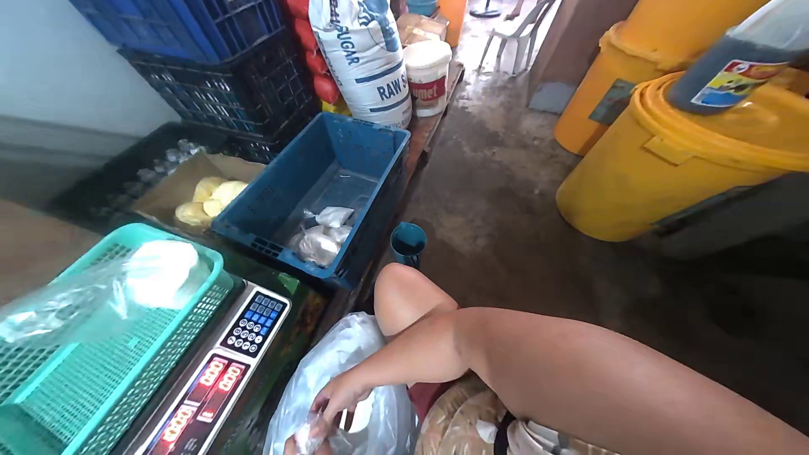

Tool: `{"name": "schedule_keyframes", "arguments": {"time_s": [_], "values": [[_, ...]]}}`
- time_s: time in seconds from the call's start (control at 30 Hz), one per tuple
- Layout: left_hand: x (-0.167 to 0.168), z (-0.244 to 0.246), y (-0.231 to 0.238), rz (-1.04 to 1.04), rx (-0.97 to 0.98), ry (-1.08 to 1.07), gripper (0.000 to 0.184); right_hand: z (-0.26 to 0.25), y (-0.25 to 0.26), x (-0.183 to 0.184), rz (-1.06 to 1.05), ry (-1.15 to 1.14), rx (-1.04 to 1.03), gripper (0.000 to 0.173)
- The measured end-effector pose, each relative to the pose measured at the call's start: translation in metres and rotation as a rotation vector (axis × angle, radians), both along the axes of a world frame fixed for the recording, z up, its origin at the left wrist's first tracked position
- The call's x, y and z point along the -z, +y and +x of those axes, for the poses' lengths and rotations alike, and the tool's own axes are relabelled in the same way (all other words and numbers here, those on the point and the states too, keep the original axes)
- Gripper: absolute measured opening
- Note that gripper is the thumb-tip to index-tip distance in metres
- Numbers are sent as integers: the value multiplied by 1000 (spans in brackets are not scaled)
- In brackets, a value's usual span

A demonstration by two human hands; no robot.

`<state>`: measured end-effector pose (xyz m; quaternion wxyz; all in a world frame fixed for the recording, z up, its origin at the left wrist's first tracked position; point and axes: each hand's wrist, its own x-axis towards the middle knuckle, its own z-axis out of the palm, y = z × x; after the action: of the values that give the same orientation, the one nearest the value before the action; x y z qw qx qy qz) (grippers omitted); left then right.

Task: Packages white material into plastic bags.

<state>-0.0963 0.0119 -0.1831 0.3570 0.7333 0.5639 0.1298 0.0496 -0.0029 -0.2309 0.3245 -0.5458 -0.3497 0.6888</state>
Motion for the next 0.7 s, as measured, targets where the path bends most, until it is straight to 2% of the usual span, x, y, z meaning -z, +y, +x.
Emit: {"name": "schedule_keyframes", "arguments": {"time_s": [0.07, 0.17, 0.27, 0.33, 0.37, 0.43, 0.5, 0.6, 0.7], "values": [[13, -2, 3, 6, 41, -40, 39, 3, -3, -11, -46, 54, -17, 49], [12, 2, 4, -25, 109, 24, 45, 8, -6, -30, -26, -21, 6, 36], [14, -1, 10, -75, 196, -46, 71, 19, 1, -50, -8, -229, -11, 31], [18, -4, 14, -144, 198, -156, 94, 28, 11, -47, 52, -317, -3, 29], [21, -6, 16, -150, 177, -192, 99, 31, 14, -40, 109, -354, 43, 26], [24, -10, 20, -114, 112, -223, 96, 42, 22, -33, 223, -438, 183, 24], [24, -15, 27, -117, 53, -187, 85, 61, 36, -44, 196, -454, 324, 26], [24, -25, 39, -209, 16, -82, 68, 96, 65, -55, 54, -610, 433, 31], [27, -28, 46, -304, 37, -27, 57, 120, 86, -45, -154, -886, 365, 39]]}}
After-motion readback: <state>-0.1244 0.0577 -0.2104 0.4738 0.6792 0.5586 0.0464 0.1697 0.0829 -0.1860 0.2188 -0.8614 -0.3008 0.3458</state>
